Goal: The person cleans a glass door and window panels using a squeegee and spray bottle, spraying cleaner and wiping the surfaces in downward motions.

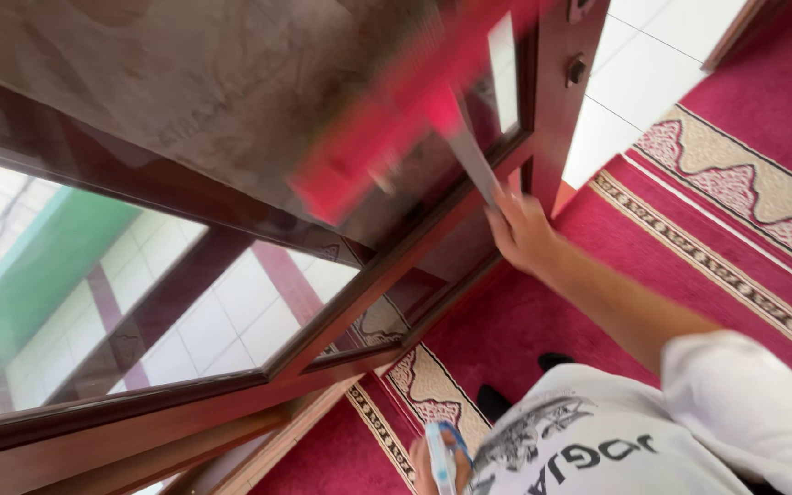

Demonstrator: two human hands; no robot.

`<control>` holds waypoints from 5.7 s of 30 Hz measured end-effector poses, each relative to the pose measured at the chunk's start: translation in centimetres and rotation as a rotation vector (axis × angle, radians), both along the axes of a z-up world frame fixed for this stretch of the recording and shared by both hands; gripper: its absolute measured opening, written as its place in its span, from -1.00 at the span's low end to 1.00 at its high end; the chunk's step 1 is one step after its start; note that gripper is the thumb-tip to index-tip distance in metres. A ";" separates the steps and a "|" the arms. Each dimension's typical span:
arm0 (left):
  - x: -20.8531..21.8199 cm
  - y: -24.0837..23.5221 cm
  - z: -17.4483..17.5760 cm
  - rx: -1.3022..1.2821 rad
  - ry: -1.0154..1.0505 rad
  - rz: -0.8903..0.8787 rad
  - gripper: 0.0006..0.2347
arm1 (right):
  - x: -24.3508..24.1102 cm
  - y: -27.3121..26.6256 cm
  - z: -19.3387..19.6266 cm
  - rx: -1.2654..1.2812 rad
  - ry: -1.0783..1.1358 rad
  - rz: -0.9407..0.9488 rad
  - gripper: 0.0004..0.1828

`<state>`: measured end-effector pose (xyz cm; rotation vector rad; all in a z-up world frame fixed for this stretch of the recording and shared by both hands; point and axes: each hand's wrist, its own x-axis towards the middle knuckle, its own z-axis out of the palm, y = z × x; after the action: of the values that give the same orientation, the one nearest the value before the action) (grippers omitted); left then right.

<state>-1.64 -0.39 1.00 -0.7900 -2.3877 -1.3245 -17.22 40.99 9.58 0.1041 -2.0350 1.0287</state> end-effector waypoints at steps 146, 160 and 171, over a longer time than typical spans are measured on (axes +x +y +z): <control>12.1 -18.2 2.1 0.193 -0.203 0.215 -0.53 | -4.2 -35.4 19.5 -0.017 0.291 0.071 -0.38; 12.9 -16.3 4.8 0.141 -0.223 0.347 -0.52 | 7.5 -35.5 -3.9 -0.063 -0.526 0.216 -0.38; 11.2 -10.6 7.2 0.155 -0.206 0.276 -0.59 | -4.7 -28.7 13.1 -0.012 0.117 0.095 -0.42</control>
<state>9.52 -11.01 8.24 -0.2808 -2.4000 -1.5100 -21.88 12.30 22.65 0.2507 -1.9333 1.0681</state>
